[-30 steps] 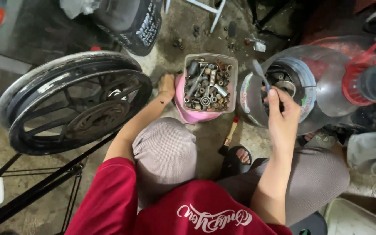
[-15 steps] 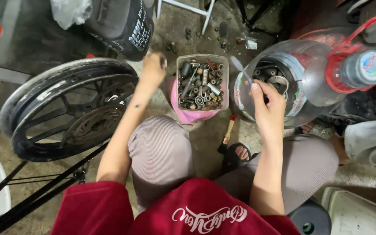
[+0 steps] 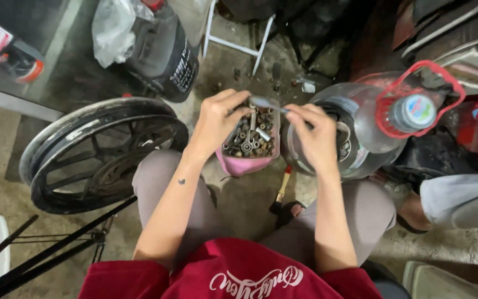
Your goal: Cleaning and sorting small motorcycle engine parts like bolts and nuts from a container using a brush and a screwdriver.
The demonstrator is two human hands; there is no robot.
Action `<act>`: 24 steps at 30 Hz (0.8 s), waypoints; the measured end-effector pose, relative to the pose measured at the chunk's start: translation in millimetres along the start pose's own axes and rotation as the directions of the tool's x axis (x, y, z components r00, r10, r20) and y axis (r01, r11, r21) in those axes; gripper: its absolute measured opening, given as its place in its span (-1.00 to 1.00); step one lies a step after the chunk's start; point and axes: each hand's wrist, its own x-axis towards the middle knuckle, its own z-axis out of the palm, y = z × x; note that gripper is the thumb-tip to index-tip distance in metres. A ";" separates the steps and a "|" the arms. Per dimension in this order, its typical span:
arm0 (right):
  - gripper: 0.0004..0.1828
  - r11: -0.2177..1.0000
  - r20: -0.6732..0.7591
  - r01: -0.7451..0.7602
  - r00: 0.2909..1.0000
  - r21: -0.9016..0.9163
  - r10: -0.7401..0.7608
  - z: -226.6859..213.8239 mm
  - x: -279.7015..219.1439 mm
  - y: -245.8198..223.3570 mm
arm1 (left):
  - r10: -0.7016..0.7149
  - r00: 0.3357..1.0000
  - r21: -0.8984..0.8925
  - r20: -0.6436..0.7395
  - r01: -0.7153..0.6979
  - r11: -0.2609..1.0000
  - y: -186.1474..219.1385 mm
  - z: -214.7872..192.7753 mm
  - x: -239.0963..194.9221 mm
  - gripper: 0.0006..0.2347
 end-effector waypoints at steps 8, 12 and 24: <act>-0.92 0.997 -0.043 0.058 0.997 -0.045 -0.060 8.3 -11.0 14.9 | -0.103 0.995 -0.126 0.003 0.103 0.987 -12.1 13.5 -15.2 -0.74; -0.86 0.993 -0.103 0.055 0.993 -0.100 -0.065 -18.6 -7.5 30.1 | -0.199 0.980 -0.222 0.000 0.194 0.955 -4.6 12.1 -12.5 -0.75; -0.87 0.995 -0.079 0.059 0.995 -0.087 -0.066 20.1 -6.1 24.9 | -0.754 0.509 -0.860 0.414 0.491 -0.141 4.6 27.2 -7.6 -0.74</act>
